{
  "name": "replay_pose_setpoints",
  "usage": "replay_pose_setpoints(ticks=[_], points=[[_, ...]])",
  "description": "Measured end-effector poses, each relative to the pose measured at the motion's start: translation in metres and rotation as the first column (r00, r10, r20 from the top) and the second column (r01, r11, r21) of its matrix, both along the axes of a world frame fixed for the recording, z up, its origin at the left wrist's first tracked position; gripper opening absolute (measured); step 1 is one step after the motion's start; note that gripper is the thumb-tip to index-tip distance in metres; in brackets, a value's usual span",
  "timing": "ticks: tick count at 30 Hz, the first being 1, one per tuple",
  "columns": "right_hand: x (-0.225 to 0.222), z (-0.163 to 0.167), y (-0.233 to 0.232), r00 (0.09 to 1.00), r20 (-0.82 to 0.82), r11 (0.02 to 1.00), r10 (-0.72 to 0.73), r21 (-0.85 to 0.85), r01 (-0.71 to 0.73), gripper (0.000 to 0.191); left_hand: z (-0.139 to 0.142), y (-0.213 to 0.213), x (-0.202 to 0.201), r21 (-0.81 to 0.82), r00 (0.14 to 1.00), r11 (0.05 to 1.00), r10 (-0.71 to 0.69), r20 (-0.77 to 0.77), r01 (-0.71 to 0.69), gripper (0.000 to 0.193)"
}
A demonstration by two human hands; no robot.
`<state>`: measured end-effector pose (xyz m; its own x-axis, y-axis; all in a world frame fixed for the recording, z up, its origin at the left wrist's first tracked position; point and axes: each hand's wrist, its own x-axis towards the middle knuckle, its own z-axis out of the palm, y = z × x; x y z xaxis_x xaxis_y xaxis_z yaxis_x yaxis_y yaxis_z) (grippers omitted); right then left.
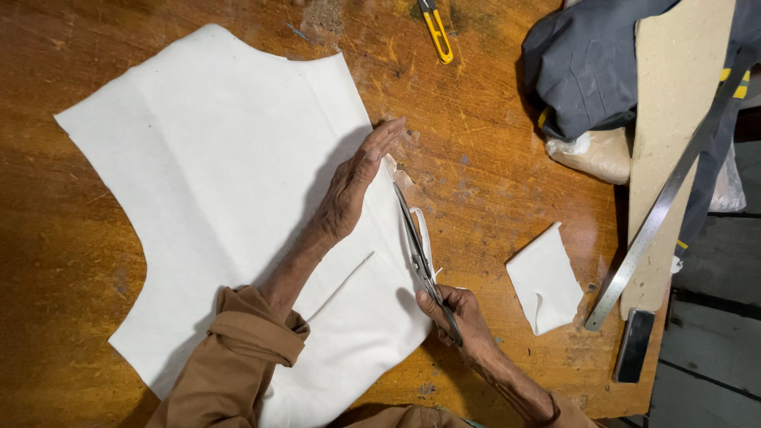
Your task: The person uses shears to cut a large piece of white fabric on a wooden table. They trim the edges and shape the fabric, removing excess material and setting the shears down at the end.
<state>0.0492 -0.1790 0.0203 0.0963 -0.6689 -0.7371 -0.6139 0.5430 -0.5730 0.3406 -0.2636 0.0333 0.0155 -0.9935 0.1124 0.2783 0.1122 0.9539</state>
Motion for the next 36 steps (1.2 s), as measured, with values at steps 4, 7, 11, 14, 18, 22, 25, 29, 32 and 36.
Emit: replay_pose_setpoints(ticks=[4, 7, 11, 14, 18, 22, 25, 29, 32, 36], points=[[0.0, 0.002, -0.001, 1.0, -0.009, 1.0, 0.017, -0.013, -0.017, 0.063, 0.002, -0.001, 0.0, -0.003, 1.0, 1.0, 0.005, -0.016, -0.005, 0.076], [0.001, 0.001, -0.002, 0.999, -0.023, 0.999, 0.027, -0.016, -0.027, 0.065, 0.003, -0.001, 0.001, -0.013, 1.0, 1.0, 0.004, -0.027, -0.004, 0.076], [0.006, -0.001, -0.002, 1.0, -0.031, 0.999, 0.0, -0.033, -0.001, 0.066, 0.003, 0.0, 0.002, -0.003, 0.999, 1.0, -0.004, -0.034, 0.004, 0.077], [0.012, -0.001, -0.003, 0.999, -0.048, 0.999, -0.005, -0.045, 0.003, 0.065, 0.004, 0.0, 0.003, 0.0, 1.0, 1.0, -0.005, -0.024, 0.005, 0.078], [0.014, 0.0, -0.004, 0.999, -0.044, 0.999, 0.006, -0.049, -0.008, 0.062, 0.005, 0.002, 0.005, 0.008, 0.999, 1.0, -0.013, -0.029, 0.013, 0.077], [0.015, 0.001, -0.005, 1.0, 0.031, 0.999, -0.003, -0.032, 0.004, 0.06, 0.005, 0.002, 0.006, 0.0, 1.0, 1.0, 0.001, 0.001, -0.001, 0.075], [0.014, 0.0, -0.006, 1.0, 0.012, 0.999, 0.022, -0.032, -0.022, 0.062, 0.006, 0.002, 0.006, 0.002, 0.999, 1.0, -0.008, -0.047, 0.008, 0.073], [0.012, -0.003, -0.01, 1.0, 0.003, 1.0, -0.021, -0.016, 0.021, 0.062, 0.007, 0.002, 0.006, -0.022, 1.0, 1.0, 0.004, -0.031, -0.005, 0.075], [0.013, -0.002, -0.013, 1.0, -0.007, 0.999, 0.001, -0.033, -0.001, 0.063, 0.007, 0.002, 0.006, -0.034, 0.999, 0.999, -0.002, -0.043, 0.001, 0.078], [0.022, -0.003, -0.017, 1.0, -0.007, 0.998, 0.006, -0.059, -0.007, 0.063, 0.008, 0.003, 0.007, -0.061, 0.999, 0.998, 0.02, -0.044, -0.022, 0.079]])
